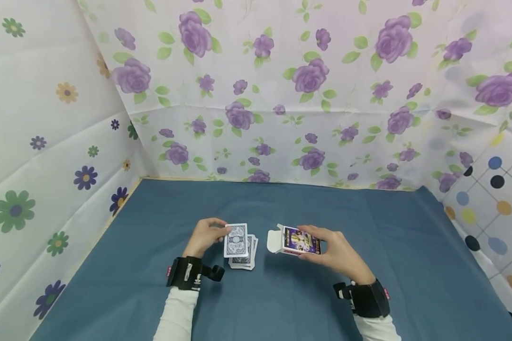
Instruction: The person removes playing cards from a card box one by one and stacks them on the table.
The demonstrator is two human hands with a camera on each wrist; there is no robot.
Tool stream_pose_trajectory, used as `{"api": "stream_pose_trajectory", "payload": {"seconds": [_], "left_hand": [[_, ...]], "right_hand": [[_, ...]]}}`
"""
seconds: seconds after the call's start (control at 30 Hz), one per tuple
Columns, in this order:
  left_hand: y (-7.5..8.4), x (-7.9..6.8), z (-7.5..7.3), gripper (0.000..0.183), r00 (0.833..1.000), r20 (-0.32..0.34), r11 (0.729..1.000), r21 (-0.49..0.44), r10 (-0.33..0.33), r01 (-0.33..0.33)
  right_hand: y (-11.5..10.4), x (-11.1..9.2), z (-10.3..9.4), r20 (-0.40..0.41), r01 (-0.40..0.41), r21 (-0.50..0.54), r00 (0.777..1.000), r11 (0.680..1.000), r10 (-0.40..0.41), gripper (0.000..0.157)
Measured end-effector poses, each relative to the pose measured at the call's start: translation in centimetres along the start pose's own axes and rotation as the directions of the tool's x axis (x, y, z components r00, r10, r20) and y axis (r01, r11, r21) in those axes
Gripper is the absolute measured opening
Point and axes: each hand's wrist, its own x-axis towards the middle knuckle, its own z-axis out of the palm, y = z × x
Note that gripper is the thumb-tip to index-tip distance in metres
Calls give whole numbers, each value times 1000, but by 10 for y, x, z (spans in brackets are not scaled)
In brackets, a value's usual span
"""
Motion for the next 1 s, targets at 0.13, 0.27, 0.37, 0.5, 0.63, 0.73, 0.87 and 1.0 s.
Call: {"api": "stream_pose_trajectory", "payload": {"seconds": [0.13, 0.27, 0.37, 0.5, 0.63, 0.73, 0.87, 1.0], "left_hand": [[-7, 3, 10, 24, 999, -46, 999, 39, -27, 29], [-11, 2, 18, 20, 998, -65, 996, 86, -22, 28], [-12, 1, 23, 17, 995, -103, 985, 170, 13, 5], [-11, -2, 28, 15, 985, -156, 962, 273, 77, -33], [-11, -5, 31, 15, 981, -165, 952, 302, 105, -51], [-12, -5, 33, 14, 980, -162, 949, 310, 113, -59], [-13, -5, 34, 15, 981, -160, 948, 312, 109, -55], [-14, -5, 35, 15, 983, -152, 948, 313, 103, -51]], "right_hand": [[1, -1, 0, 8, -9, 26, 1000, 1000, 9, 64], [1, -1, -1, 7, -9, 30, 1000, 999, 9, 64], [0, -1, -3, -1, -5, 27, 1000, 1000, 5, 63], [0, -1, -4, -9, 0, 21, 1000, 1000, 1, 63], [0, -1, -5, -10, 2, 20, 1000, 1000, -2, 63], [0, -1, -5, -6, 3, 17, 1000, 1000, -3, 63], [1, -1, -5, 1, 8, 14, 1000, 1000, -8, 63], [1, -2, -5, 5, 11, 17, 1000, 1000, -11, 63]]}}
